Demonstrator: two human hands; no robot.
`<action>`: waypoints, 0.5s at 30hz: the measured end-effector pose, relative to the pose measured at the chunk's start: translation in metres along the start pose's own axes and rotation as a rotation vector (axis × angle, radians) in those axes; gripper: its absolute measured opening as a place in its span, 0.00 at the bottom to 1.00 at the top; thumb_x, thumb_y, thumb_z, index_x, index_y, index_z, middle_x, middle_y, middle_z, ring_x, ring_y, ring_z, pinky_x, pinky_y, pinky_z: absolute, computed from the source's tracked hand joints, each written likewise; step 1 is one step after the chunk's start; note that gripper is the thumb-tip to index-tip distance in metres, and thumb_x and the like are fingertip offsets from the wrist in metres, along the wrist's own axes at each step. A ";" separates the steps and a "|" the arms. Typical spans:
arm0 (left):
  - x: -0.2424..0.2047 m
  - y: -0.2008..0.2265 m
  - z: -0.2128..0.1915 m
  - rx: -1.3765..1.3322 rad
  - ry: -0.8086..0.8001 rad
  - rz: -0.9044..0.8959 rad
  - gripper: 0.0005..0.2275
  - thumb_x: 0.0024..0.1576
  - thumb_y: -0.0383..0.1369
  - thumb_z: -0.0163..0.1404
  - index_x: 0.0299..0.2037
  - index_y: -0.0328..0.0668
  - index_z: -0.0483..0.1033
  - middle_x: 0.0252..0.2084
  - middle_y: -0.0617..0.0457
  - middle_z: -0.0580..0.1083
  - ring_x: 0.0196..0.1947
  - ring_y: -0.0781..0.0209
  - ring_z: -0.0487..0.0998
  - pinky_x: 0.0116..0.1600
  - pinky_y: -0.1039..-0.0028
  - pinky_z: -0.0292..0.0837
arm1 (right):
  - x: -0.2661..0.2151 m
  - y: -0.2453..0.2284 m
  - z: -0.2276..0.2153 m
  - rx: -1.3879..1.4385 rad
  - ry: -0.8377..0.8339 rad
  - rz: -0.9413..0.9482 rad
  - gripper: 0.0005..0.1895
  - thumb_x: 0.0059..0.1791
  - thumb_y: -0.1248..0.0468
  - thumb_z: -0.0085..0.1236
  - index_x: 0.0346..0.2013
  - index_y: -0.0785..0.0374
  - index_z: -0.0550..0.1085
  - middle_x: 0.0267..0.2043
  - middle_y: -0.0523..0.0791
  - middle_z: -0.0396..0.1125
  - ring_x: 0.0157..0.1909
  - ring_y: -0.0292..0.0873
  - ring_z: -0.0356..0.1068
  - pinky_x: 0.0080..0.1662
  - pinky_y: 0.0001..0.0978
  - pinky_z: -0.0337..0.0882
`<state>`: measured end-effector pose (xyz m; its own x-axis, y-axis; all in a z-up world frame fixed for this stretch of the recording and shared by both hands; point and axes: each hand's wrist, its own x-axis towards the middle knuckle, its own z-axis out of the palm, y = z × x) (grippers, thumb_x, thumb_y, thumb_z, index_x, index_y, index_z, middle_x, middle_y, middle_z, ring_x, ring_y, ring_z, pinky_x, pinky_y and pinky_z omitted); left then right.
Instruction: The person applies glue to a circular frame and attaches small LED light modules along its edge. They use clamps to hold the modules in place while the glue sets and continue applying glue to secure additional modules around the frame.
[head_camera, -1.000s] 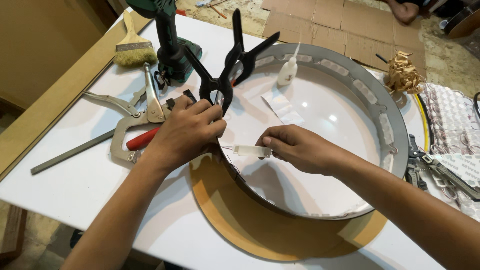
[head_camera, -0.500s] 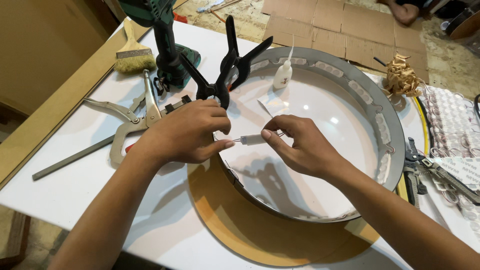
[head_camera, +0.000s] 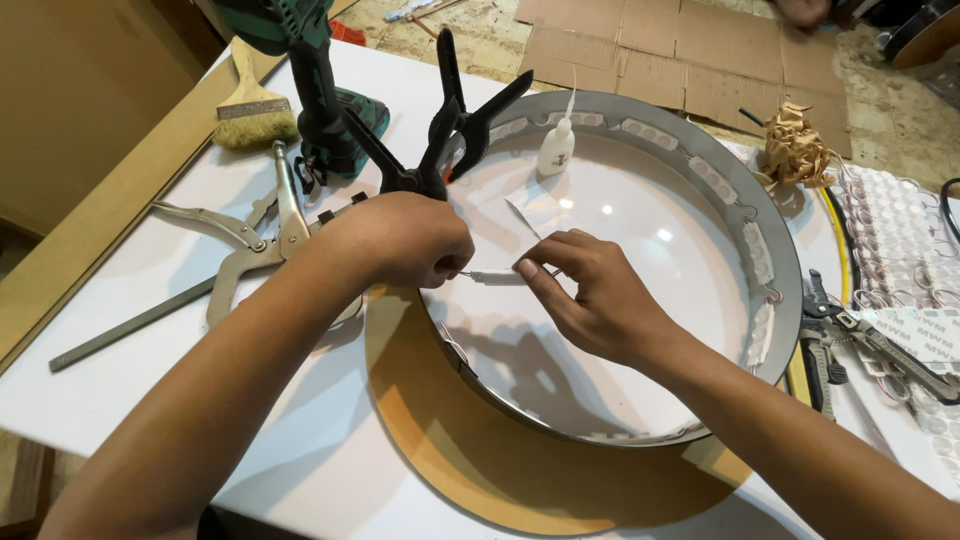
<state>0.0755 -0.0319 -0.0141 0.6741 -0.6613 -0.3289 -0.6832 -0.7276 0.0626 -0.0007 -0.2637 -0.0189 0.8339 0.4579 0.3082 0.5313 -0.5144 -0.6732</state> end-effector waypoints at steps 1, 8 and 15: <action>-0.004 0.001 -0.004 0.002 -0.001 0.001 0.03 0.51 0.34 0.57 0.31 0.60 0.83 0.29 0.58 0.79 0.32 0.53 0.82 0.40 0.64 0.76 | 0.000 0.000 -0.001 0.000 0.003 0.001 0.16 0.57 0.57 0.47 0.33 0.61 0.78 0.27 0.49 0.70 0.31 0.49 0.69 0.36 0.38 0.69; -0.035 0.017 -0.039 -0.223 -0.036 -0.090 0.08 0.56 0.28 0.53 0.43 0.50 0.81 0.37 0.51 0.82 0.40 0.48 0.83 0.46 0.61 0.77 | -0.006 -0.001 0.010 0.116 -0.305 0.309 0.07 0.53 0.64 0.52 0.41 0.62 0.76 0.28 0.50 0.72 0.33 0.46 0.71 0.39 0.38 0.71; -0.035 0.009 -0.016 -0.413 0.067 -0.078 0.07 0.55 0.24 0.52 0.39 0.48 0.77 0.35 0.52 0.82 0.41 0.49 0.83 0.47 0.63 0.77 | 0.001 -0.005 0.021 0.225 -0.465 0.479 0.09 0.54 0.60 0.52 0.44 0.61 0.74 0.36 0.49 0.75 0.39 0.44 0.74 0.44 0.36 0.76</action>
<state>0.0498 -0.0185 0.0127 0.7455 -0.6017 -0.2868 -0.4686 -0.7791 0.4164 -0.0059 -0.2458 -0.0291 0.7909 0.5071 -0.3425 0.0358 -0.5971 -0.8014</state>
